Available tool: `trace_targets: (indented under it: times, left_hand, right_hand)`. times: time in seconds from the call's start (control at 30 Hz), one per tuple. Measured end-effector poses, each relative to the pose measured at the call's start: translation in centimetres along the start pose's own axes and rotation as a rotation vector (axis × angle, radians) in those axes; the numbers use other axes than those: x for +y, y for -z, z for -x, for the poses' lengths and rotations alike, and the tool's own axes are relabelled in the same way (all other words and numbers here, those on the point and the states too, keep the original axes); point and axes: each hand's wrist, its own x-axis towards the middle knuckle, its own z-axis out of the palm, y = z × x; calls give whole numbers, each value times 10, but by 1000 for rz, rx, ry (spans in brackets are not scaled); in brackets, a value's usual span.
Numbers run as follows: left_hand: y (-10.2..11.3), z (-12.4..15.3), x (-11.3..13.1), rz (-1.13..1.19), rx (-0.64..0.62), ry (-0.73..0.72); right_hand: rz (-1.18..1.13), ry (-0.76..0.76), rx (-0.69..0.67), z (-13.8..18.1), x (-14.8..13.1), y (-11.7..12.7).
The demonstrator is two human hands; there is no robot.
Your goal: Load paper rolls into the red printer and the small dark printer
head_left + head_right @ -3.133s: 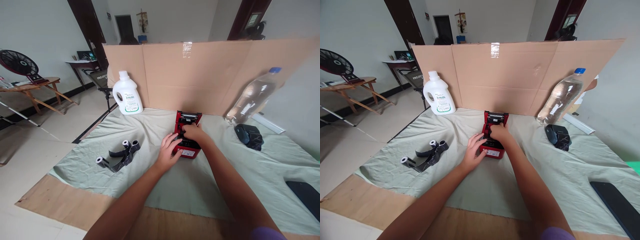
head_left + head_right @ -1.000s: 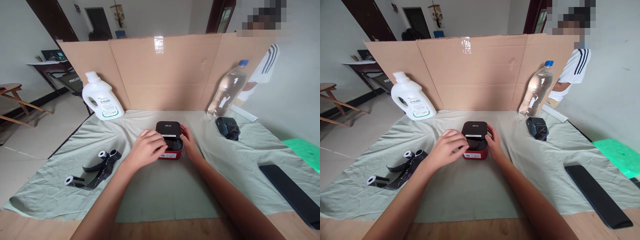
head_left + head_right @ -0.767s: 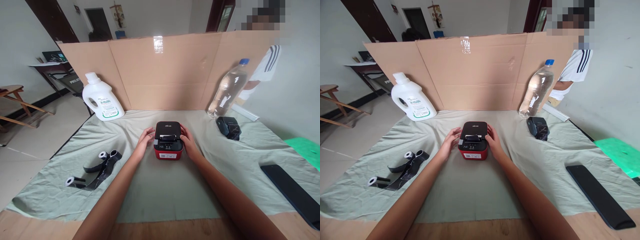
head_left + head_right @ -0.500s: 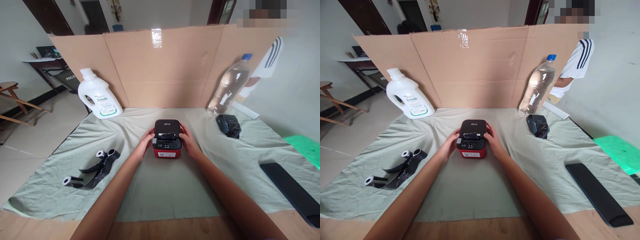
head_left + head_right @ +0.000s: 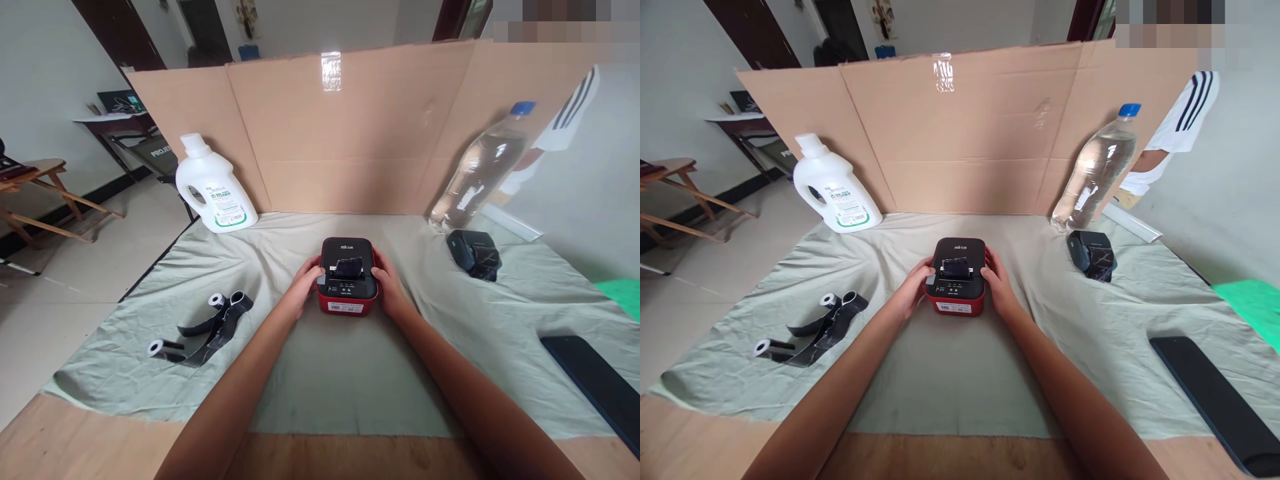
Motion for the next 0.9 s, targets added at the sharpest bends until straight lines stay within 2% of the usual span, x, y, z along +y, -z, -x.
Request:
trace_targets:
  times: [0.2,0.4,0.6,0.73,0.83,0.9]
  left_hand:
    - [4,2,3,-12,-71,20]
    - [0,2,2,-9,-22,-5]
    - [1,-1,1,-8,-14,-20]
    - [-3,7,6,-13,13,-14]
    - [-7,16,6,-4,21,-71]
    - [-8,20,2,-47,-29,-140]
  right_hand:
    - [-61,-15,-41,1,2,0]
    - [-49,-88,-14,-4,-1,0]
    - [10,-69,49,-6,-1,0]
    - [111,-70,73,13,-1,7]
    - [250,-47,-20,40,-5,11]
    - [451,7,-76,55,-11,7]
